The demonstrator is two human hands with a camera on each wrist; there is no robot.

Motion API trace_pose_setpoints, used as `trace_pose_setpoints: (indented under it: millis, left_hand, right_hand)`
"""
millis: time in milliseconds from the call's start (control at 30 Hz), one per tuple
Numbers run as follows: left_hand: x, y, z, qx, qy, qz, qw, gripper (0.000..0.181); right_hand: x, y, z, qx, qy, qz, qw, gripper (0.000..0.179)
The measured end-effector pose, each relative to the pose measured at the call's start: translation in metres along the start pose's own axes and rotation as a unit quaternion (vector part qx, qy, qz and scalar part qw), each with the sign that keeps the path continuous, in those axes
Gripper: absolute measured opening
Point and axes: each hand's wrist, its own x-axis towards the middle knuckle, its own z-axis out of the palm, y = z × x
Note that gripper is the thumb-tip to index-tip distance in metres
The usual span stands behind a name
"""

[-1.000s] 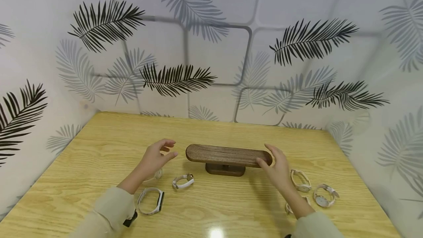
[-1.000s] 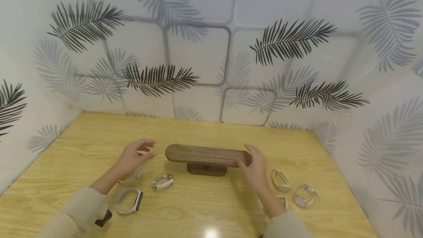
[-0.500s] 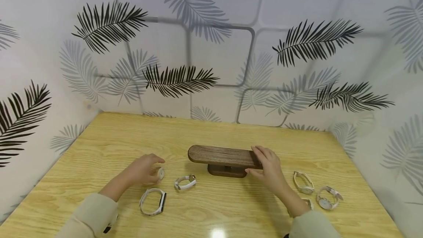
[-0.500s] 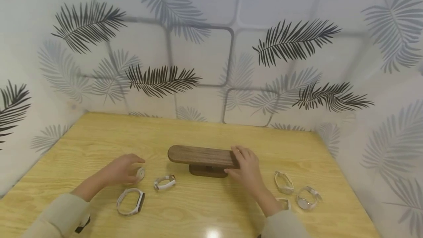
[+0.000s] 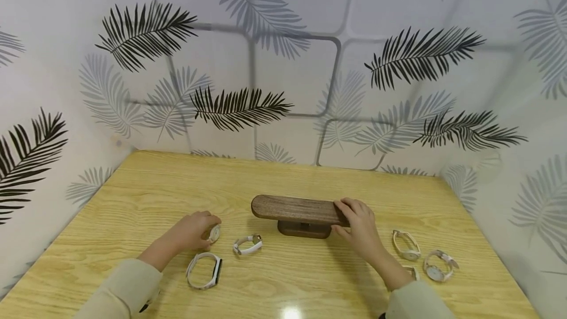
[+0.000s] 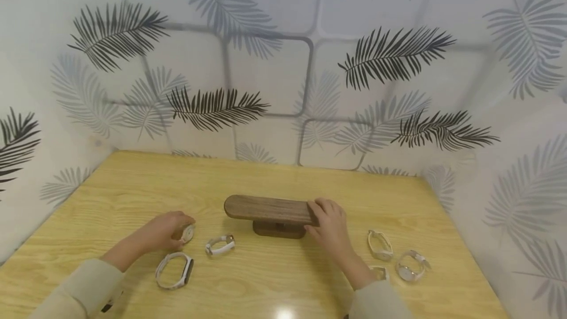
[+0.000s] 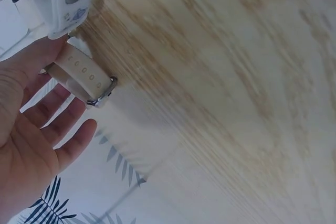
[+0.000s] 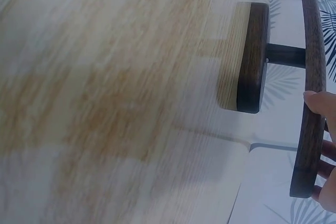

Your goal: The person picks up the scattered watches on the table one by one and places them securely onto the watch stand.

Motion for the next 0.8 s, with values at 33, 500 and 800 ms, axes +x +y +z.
trace_pose_setpoints:
  millis: [33,500,800]
  left_hand:
    - [0.000,0.000,0.000,0.001,0.001,-0.001,1.0000,0.049]
    - [0.010,0.002,-0.001,-0.026,0.059,-0.012,0.9979,0.044]
    - [0.021,0.012,0.001,-0.098,0.173,-0.039,0.9793,0.047]
  right_hand:
    - [0.001,0.000,0.000,0.000,-0.002,0.001,1.0000,0.056]
    - [0.003,0.000,-0.002,-0.052,-0.027,-0.001,0.9983,0.055]
    - [0.001,0.003,0.000,-0.084,-0.017,-0.033,0.9958,0.057]
